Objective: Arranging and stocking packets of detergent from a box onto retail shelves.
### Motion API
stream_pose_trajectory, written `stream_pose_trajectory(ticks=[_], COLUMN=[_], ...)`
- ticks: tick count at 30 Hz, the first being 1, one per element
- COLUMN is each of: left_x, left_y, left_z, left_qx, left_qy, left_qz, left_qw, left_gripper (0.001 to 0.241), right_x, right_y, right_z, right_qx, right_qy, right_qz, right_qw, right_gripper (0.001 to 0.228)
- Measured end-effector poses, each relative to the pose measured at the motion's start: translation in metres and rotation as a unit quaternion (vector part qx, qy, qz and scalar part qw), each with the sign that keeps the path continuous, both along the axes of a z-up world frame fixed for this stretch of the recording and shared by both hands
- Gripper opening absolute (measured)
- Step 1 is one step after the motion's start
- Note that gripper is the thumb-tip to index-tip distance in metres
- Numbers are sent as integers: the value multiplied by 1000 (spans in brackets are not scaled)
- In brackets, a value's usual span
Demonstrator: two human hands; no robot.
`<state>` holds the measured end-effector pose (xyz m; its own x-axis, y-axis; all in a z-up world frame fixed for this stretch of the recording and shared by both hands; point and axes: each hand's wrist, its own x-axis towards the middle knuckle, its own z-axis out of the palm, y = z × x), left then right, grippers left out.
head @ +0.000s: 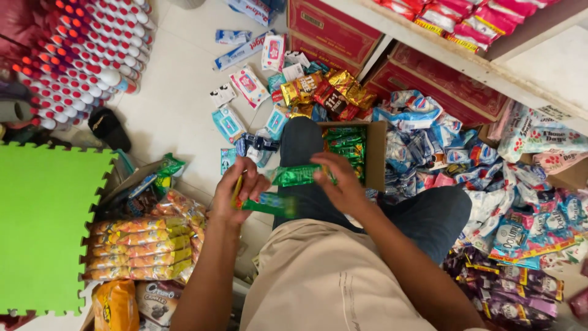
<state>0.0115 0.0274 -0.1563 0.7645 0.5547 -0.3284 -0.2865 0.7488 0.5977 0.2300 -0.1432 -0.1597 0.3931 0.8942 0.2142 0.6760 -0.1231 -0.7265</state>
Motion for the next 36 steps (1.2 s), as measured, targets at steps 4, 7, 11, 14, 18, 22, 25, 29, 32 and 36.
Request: stream_pose_trajectory(ticks=[4,7,11,14,18,22,25,29,32,36], left_x=[40,72,98,110,120,124,125,120,119,116], left_y=[-7,-11,-32,-52,-53,-54,-55,-57,-57,-56], left_z=[51,91,148,102,100,104,107,110,112,117], left_qx=[-35,-52,7,98,57,28,16,32,26,13], left_qy=[-296,-361,-256,-61,-24,-58,-56,-39,-35,-24], left_qz=[-70,-53,29,0,-25,-48,-61,-77,-69,-78], left_qw=[952,930,966,993,998,997,996,996,997,997], left_gripper=[49,57,78,51,40,38,38,39,38,37], right_x=[-9,-10,-9,-2,6,18,31,49,60,71], right_y=[-8,-23,-37,-40,-50,-63,-73,-79,-83,-87], right_z=[23,16,35,44,42,24,18,30,40,44], right_qx=[10,-65,36,84,103,86,99,136,110,120], right_qy=[186,293,276,227,190,200,236,213,187,147], right_qz=[131,134,-32,-66,-58,-113,-118,-103,-96,-95], right_qw=[974,945,960,968,975,969,959,962,971,977], right_gripper=[34,27,29,26,24,20,20,21,19,20])
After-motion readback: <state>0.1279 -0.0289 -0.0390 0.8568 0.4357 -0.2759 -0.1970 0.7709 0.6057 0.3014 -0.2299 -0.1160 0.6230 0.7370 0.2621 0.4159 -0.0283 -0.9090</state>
